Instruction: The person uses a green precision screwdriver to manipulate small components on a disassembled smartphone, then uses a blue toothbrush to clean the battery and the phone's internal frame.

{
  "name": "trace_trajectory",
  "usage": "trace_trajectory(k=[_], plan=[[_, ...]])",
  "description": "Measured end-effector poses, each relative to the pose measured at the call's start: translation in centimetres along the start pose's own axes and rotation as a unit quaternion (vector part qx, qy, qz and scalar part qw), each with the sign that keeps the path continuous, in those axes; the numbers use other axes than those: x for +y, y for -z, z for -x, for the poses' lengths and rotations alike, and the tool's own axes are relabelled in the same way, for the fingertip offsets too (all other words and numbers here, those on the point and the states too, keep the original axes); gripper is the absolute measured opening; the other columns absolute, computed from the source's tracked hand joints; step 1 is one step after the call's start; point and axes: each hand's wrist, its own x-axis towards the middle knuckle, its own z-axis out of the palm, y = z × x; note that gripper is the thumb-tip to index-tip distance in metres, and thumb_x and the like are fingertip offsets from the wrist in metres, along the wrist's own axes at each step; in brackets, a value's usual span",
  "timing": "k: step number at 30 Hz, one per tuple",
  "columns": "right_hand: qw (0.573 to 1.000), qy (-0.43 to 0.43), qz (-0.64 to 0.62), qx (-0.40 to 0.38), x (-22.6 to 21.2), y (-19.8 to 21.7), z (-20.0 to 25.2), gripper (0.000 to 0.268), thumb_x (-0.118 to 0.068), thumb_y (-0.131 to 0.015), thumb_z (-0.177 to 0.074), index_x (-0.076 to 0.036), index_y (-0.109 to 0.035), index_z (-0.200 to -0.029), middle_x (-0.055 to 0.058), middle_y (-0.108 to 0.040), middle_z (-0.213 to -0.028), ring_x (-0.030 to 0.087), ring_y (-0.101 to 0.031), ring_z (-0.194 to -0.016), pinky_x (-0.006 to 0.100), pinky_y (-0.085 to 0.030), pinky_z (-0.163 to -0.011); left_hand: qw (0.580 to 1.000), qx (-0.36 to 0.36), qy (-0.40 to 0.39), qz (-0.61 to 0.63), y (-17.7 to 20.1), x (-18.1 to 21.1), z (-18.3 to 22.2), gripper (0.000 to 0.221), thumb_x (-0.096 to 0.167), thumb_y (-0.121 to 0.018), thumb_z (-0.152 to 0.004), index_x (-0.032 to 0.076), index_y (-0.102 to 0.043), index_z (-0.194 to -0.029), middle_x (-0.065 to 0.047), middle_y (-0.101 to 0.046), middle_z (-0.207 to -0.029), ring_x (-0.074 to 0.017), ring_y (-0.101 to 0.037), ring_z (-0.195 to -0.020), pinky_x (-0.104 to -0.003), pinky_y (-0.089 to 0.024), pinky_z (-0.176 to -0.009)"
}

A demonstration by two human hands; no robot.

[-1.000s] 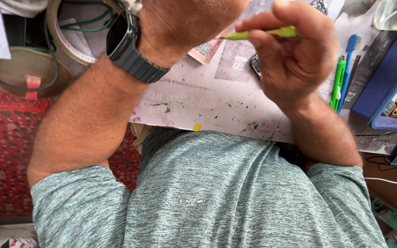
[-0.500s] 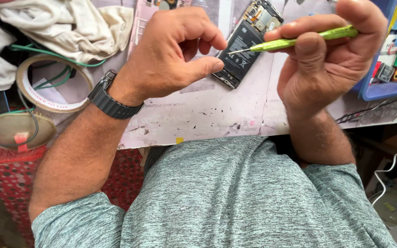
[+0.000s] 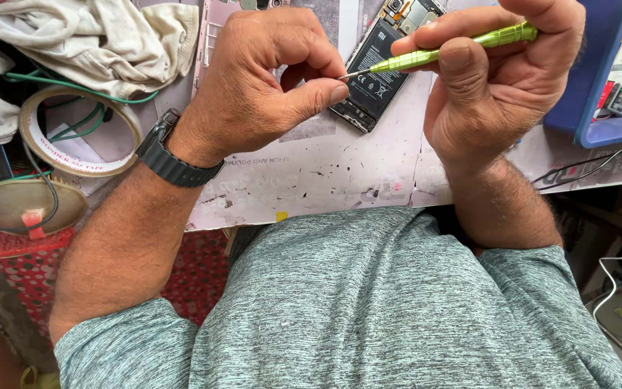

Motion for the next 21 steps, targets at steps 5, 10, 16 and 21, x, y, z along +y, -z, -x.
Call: trace_trajectory(k=[5, 10, 16, 21], plan=[[0.999, 0.027, 0.020, -0.005, -0.2, 0.2, -0.3, 0.040, -0.013, -0.064, -0.108, -0.009, -0.043, -0.142, 0.025, -0.070, -0.097, 0.031, -0.074, -0.077, 0.045, -0.071, -0.071, 0.999, 0.017, -0.018, -0.021, -0.2, 0.4, 0.1, 0.012, 0.000, -0.084, -0.101, 0.004, -0.074, -0.098, -0.001, -0.064, -0.090, -0.0051, -0.056, -0.072, -0.020, -0.043, -0.060], [0.996, 0.070, 0.055, -0.022, -0.9, -0.1, -0.5, 0.043, -0.016, -0.065, -0.104, -0.010, -0.044, -0.140, 0.026, -0.070, -0.095, 0.032, -0.075, -0.074, 0.040, -0.070, -0.068, 0.994, 0.035, -0.060, -0.088, -0.3, 1.0, -0.5, 0.018, 0.004, -0.090, -0.097, 0.005, -0.072, -0.096, -0.004, -0.064, -0.093, -0.0121, -0.060, -0.079, -0.027, -0.047, -0.064], [0.990, 0.104, 0.083, -0.051, -1.2, -0.2, -1.1, 0.042, -0.014, -0.064, -0.103, -0.007, -0.041, -0.138, 0.028, -0.072, -0.095, 0.035, -0.077, -0.072, 0.036, -0.069, -0.063, 0.988, 0.041, -0.073, -0.126, -0.1, 1.3, -0.5, 0.018, 0.003, -0.089, -0.093, 0.005, -0.071, -0.095, -0.004, -0.063, -0.094, -0.0169, -0.063, -0.086, -0.031, -0.049, -0.070], [0.990, 0.102, 0.078, -0.057, -1.3, -0.3, -1.1, 0.043, -0.014, -0.064, -0.102, -0.007, -0.041, -0.138, 0.028, -0.072, -0.096, 0.035, -0.078, -0.073, 0.037, -0.069, -0.064, 0.986, 0.039, -0.080, -0.139, 0.0, 1.2, -0.5, 0.019, 0.004, -0.089, -0.094, 0.005, -0.070, -0.091, -0.004, -0.063, -0.095, -0.0177, -0.063, -0.087, -0.032, -0.050, -0.073]])
